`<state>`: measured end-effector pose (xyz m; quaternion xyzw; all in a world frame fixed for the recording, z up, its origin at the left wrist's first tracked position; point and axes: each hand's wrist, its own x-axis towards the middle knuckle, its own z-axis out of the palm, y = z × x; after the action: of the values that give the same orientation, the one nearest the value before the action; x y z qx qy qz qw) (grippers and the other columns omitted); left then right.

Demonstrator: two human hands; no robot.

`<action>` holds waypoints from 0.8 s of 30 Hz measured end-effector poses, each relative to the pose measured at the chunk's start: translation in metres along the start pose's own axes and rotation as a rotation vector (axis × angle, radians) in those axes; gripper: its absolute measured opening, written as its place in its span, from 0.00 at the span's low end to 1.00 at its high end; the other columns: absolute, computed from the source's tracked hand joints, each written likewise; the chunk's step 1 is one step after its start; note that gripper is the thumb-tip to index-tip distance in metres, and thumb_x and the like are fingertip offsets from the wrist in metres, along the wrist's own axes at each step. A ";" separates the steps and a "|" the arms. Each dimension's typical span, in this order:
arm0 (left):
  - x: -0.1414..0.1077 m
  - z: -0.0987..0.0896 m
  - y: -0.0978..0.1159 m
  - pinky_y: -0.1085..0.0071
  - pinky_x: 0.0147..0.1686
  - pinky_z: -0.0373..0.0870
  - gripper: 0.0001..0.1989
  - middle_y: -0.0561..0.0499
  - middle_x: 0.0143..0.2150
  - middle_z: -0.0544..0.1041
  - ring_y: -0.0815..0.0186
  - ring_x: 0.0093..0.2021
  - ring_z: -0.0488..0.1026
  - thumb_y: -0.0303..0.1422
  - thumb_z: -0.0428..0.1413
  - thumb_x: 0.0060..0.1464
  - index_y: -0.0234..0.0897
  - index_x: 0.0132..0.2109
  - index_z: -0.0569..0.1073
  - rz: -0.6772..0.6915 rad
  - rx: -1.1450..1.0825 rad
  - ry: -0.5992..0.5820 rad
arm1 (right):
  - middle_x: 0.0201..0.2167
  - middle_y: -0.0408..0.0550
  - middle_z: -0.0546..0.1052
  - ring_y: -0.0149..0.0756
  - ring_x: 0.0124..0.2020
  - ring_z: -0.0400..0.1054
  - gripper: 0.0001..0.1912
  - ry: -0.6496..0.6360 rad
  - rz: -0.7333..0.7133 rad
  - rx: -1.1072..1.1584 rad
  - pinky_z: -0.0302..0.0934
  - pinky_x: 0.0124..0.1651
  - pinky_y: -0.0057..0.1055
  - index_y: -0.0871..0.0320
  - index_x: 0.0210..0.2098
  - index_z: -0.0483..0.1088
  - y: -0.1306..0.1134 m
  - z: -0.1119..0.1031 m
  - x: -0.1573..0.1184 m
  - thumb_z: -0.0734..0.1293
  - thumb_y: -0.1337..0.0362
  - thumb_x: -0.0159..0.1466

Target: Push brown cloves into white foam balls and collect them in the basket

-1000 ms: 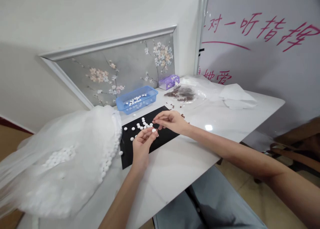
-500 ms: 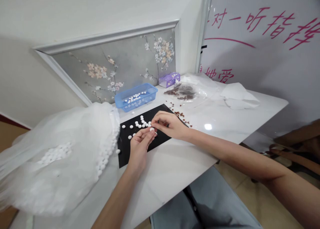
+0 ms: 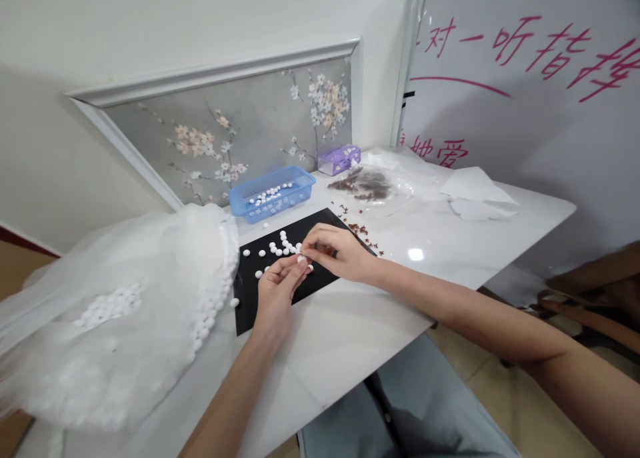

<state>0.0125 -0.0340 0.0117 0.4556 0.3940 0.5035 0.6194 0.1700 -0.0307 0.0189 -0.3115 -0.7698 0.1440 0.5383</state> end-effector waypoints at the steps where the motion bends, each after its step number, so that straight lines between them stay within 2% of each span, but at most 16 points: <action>1: 0.000 0.000 0.000 0.74 0.41 0.71 0.09 0.54 0.29 0.79 0.72 0.31 0.75 0.32 0.65 0.40 0.36 0.31 0.77 0.000 -0.001 0.002 | 0.31 0.48 0.70 0.28 0.27 0.64 0.06 0.003 -0.006 0.000 0.60 0.25 0.24 0.59 0.32 0.67 0.000 0.001 0.000 0.61 0.65 0.63; 5: 0.000 -0.001 0.000 0.76 0.38 0.70 0.09 0.54 0.28 0.79 0.73 0.30 0.74 0.32 0.65 0.39 0.36 0.31 0.77 -0.008 0.002 0.000 | 0.32 0.48 0.70 0.27 0.26 0.64 0.05 0.006 -0.015 0.019 0.60 0.24 0.23 0.59 0.33 0.67 0.001 0.002 -0.003 0.61 0.67 0.63; 11: 0.001 -0.002 0.000 0.78 0.34 0.69 0.08 0.54 0.26 0.78 0.74 0.28 0.73 0.33 0.65 0.39 0.36 0.30 0.77 -0.022 -0.020 -0.001 | 0.35 0.48 0.69 0.20 0.19 0.57 0.05 -0.034 -0.029 0.077 0.59 0.21 0.22 0.60 0.37 0.67 0.003 0.001 -0.005 0.63 0.66 0.60; 24: 0.003 -0.004 -0.002 0.78 0.35 0.70 0.08 0.55 0.26 0.78 0.75 0.27 0.72 0.32 0.66 0.37 0.36 0.29 0.77 -0.030 -0.041 0.031 | 0.36 0.48 0.70 0.22 0.22 0.60 0.05 -0.089 0.002 0.040 0.61 0.22 0.21 0.59 0.37 0.68 0.003 0.003 -0.007 0.62 0.68 0.61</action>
<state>0.0095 -0.0309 0.0082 0.4290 0.3999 0.5093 0.6298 0.1695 -0.0321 0.0109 -0.2947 -0.7896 0.1735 0.5095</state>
